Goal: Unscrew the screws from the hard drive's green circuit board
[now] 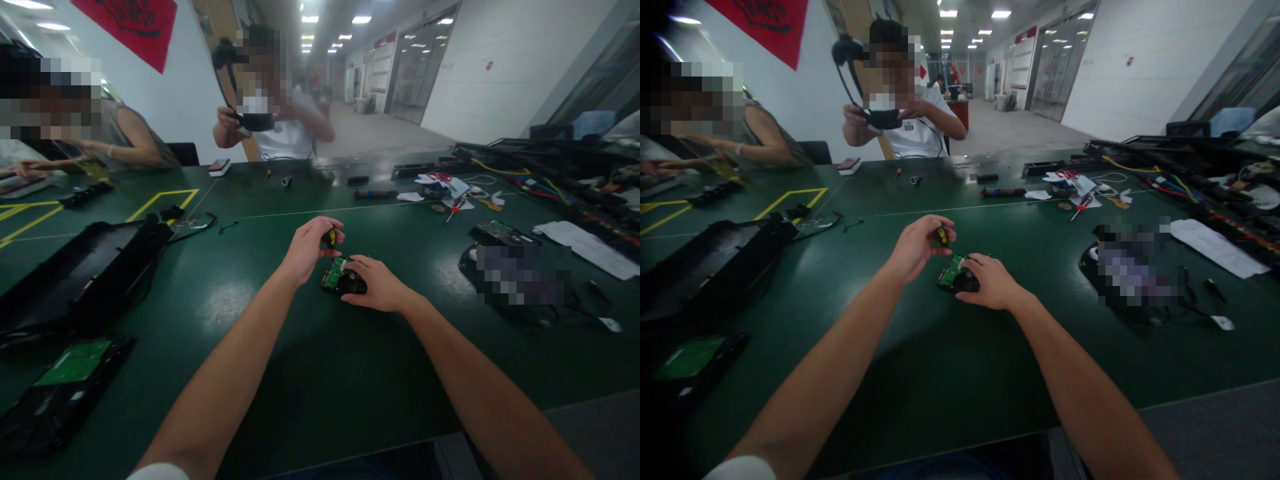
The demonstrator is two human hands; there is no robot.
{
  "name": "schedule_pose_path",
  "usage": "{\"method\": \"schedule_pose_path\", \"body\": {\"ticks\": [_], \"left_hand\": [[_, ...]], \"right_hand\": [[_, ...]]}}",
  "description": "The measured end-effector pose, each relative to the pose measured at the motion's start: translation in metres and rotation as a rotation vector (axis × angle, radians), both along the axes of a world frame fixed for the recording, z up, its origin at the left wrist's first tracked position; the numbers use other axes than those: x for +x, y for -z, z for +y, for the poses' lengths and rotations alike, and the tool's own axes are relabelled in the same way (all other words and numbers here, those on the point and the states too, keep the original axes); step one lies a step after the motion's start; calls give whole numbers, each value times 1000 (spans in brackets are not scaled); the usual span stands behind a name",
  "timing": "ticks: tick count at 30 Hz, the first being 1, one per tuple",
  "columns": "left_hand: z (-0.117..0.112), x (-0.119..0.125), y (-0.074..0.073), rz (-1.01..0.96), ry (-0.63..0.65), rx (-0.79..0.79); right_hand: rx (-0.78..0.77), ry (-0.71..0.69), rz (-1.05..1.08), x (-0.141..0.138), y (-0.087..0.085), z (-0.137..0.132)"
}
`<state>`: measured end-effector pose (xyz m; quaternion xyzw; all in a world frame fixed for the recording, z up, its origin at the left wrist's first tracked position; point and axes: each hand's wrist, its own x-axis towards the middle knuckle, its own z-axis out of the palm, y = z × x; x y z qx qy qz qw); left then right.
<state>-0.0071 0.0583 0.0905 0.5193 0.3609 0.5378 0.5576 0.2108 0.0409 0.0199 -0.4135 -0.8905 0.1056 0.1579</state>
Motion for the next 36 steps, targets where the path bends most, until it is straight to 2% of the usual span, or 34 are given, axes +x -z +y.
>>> {"method": "schedule_pose_path", "body": {"ticks": [3, 8, 17, 30, 36], "left_hand": [[2, 2, 4, -25, 16, -11], [4, 4, 7, 25, -64, 57], [4, 1, 7, 135, -140, 83], [-7, 2, -5, 52, 32, -15], [-1, -1, 2, -28, 47, -86]], "right_hand": [[9, 0, -5, 0, 1, 1], [6, -7, -3, 0, 1, 1], [11, -2, 8, 0, 2, 0], [-6, 6, -5, 1, 3, 1], [0, 9, -1, 1, 3, 1]]}}
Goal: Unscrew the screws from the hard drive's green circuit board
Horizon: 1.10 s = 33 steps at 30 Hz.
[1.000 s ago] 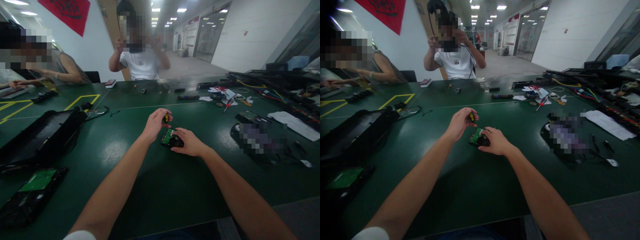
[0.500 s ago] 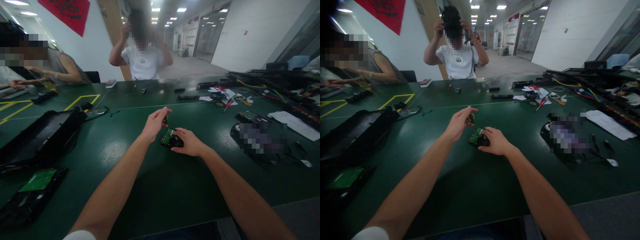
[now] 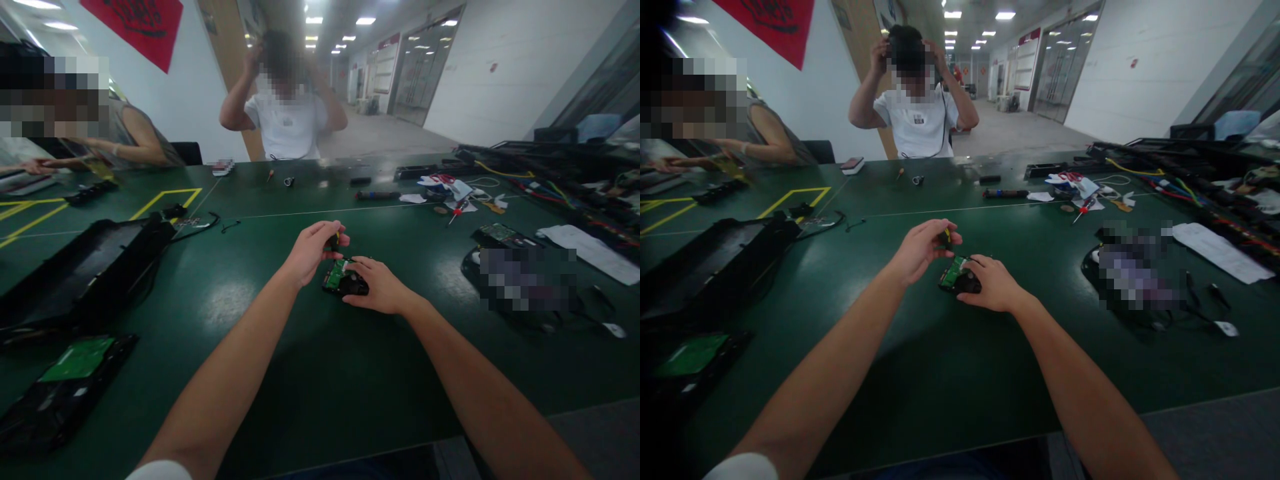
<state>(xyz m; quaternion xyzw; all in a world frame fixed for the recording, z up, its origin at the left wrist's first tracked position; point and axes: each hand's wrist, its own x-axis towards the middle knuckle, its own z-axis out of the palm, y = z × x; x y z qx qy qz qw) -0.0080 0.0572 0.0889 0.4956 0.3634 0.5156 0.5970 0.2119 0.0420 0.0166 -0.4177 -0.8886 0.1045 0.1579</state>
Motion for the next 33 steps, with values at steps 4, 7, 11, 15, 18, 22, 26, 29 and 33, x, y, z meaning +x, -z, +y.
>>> {"method": "schedule_pose_path", "body": {"ticks": [4, 7, 11, 15, 18, 22, 26, 29, 33], "left_hand": [[4, -2, 4, -37, -14, -28], [5, -3, 3, -48, -22, -52], [4, -2, 1, -60, -30, -66], [3, -1, 0, -8, -59, -35], [2, 0, 0, 71, -89, 19], [3, -2, -1, 231, -148, 92], [1, -5, -5, 246, -98, 35], [-2, -6, -7, 192, -25, -55], [-3, -4, -6, 122, 11, -118]], "right_hand": [[8, -14, -3, 0, -2, -1], [1, -4, -2, 0, -2, -1], [-5, -4, 6, -1, -2, -1], [-20, -2, 9, 0, -3, -2], [-27, 1, 14, -1, -3, -2], [-18, -5, 13, -1, -3, -2], [-18, 0, 14, -1, -3, -2], [-16, -4, 26, 0, -2, -2], [-12, -12, 32, 0, -2, -1]]}}
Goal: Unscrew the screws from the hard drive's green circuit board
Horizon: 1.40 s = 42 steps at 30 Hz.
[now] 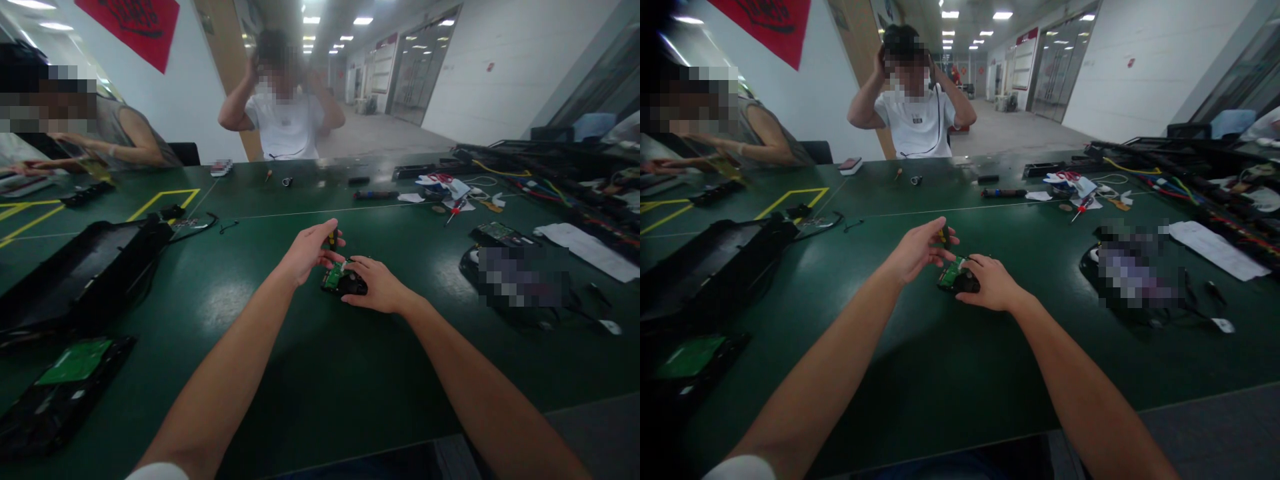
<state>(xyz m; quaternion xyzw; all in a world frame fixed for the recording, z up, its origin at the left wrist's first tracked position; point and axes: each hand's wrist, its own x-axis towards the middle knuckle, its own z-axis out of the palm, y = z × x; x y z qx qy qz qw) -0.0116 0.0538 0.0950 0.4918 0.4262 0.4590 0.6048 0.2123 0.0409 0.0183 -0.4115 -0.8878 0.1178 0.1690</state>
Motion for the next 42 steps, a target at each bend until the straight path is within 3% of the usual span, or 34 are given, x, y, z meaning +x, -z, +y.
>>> {"method": "schedule_pose_path", "body": {"ticks": [11, 20, 42], "left_hand": [[3, -4, -2, -119, 65, -122], [1, -5, -6, -48, -10, -80], [-1, -1, -5, -63, 18, -16]], "right_hand": [[7, -6, -6, 0, -1, 1], [14, -5, -2, 0, 2, 2], [21, 12, -10, 0, 3, 1]]}}
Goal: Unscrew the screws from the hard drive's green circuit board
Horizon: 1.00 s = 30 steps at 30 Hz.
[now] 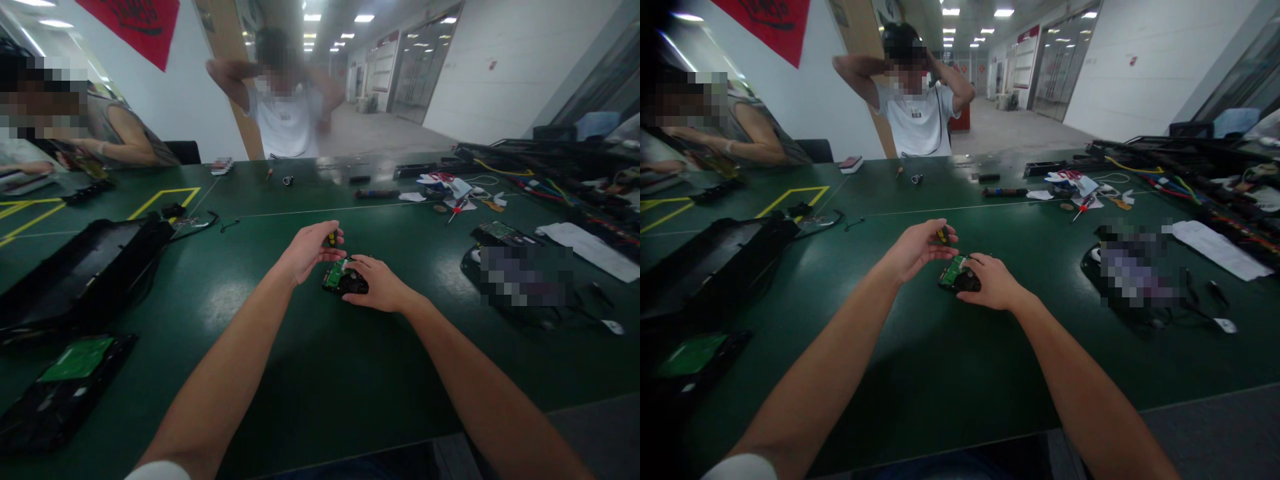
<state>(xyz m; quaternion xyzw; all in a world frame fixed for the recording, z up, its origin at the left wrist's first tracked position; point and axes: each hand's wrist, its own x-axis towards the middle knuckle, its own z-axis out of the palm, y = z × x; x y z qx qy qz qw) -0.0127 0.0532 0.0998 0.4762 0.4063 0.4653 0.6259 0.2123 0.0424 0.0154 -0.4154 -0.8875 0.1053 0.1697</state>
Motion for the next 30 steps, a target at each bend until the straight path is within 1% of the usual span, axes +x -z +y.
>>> {"method": "schedule_pose_path", "body": {"ticks": [3, 8, 14, 16, 23, 25, 30], "left_hand": [[-1, 1, -1, 27, -26, 19], [-2, 2, -3, 68, -70, 4], [-3, 6, 3, -25, 17, -19], [-2, 7, 4, -43, 26, -25], [6, -6, 2, -19, -80, -22], [6, -8, 1, -7, -88, -11], [-1, 2, -1, 46, -4, 52]], "right_hand": [[0, -3, -5, 0, 0, 0], [-9, -4, -7, 0, -2, -1], [-18, -8, -15, -1, -3, 0], [-23, -13, -18, -1, -3, 0], [-13, -20, -6, 0, -2, 0], [-13, -18, -8, 0, -1, 0], [-12, -13, -3, -1, -1, 0]]}}
